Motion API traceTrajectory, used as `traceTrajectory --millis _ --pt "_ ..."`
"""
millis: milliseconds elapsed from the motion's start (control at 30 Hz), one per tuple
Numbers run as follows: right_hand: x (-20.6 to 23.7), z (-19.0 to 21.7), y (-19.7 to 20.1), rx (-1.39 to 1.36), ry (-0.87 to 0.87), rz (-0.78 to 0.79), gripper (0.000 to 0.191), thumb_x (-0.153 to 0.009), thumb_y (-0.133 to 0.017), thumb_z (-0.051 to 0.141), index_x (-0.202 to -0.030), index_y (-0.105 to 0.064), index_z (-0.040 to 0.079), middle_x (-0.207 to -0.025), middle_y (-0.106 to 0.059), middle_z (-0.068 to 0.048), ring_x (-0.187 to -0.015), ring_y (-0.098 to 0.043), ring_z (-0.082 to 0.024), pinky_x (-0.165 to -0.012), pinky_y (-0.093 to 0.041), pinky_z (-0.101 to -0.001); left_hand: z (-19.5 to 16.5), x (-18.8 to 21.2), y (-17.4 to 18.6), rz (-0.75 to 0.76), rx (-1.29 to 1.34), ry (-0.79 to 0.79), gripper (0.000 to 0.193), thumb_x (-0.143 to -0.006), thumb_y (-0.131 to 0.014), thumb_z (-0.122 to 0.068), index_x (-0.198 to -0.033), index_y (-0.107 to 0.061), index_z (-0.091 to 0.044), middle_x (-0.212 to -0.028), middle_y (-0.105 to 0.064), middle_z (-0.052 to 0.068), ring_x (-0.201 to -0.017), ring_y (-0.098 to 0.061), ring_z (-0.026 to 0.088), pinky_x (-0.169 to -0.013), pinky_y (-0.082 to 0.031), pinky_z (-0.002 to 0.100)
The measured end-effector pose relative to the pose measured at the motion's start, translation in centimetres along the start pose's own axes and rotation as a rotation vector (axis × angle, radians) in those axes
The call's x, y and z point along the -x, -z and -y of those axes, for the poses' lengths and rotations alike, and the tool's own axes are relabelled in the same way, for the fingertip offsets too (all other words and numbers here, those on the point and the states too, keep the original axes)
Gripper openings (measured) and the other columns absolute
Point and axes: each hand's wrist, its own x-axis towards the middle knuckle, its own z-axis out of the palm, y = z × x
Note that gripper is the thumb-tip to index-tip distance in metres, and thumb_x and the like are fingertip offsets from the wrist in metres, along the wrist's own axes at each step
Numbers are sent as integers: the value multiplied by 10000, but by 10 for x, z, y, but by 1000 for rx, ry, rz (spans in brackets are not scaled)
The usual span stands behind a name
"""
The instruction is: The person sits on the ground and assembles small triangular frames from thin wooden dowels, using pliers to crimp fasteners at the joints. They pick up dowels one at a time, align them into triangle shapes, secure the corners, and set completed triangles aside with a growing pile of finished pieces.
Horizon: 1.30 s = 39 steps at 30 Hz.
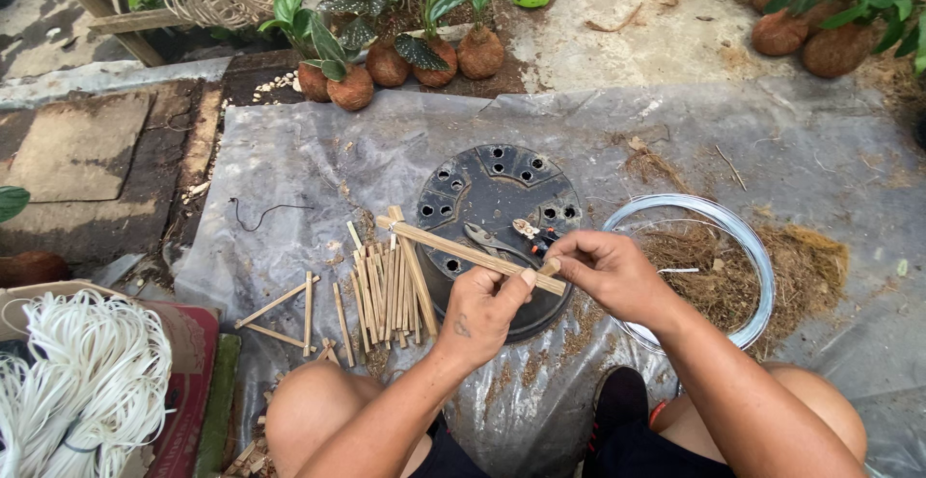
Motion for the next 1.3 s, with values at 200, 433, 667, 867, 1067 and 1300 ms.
traceTrajectory --millis 200,433,667,867,1067,1300 --pt "-4 47 11 758 538 -5 159 -819 -759 98 -977 -745 98 -796 -674 -71 -721 -675 -261 -605 -510 -366 -15 1 -6 52 -254 -29 253 -925 -700 -264 -958 -748 -18 -723 -674 -21 -660 -542 43 -582 -469 271" --pt "10 69 -9 1036 560 -147 91 -802 -738 97 -878 -691 82 -769 -667 -92 -685 -674 -323 -582 -524 -444 -21 -15 -10 -94 -452 -44 273 -898 -700 -287 -902 -755 -20 -656 -680 78 -585 -608 129 -576 -492 326" --pt "19 55 -49 515 260 -360 75 -908 -701 89 -922 -682 18 -675 -667 -72 -582 -649 -167 -534 -514 -328 -5 -34 -7 -217 -258 -55 296 -934 -687 -290 -920 -767 -6 -704 -722 28 -627 -600 70 -568 -491 301" --pt "23 29 -72 367 283 -381 120 -941 -672 81 -998 -692 -23 -633 -590 -15 -558 -536 -50 -512 -456 -253 14 -42 2 -222 -88 -7 314 -953 -672 -302 -916 -779 -9 -715 -700 -16 -640 -558 38 -558 -465 269" --pt "25 -4 -76 80 87 -316 129 -968 -646 87 -1031 -711 -5 -690 -601 50 -595 -474 -7 -492 -380 -216 17 -49 12 -277 181 200 379 -961 -712 -313 -769 -692 12 -614 -570 3 -496 -430 75 -436 -315 272" --pt "13 -39 -61 -192 58 -156 85 -970 -645 52 -1013 -699 1 -789 -618 66 -697 -491 5 -581 -382 -204 6 -37 20 -166 287 324 370 -942 -678 -340 -802 -670 2 -633 -597 37 -446 -445 82 -400 -310 265"
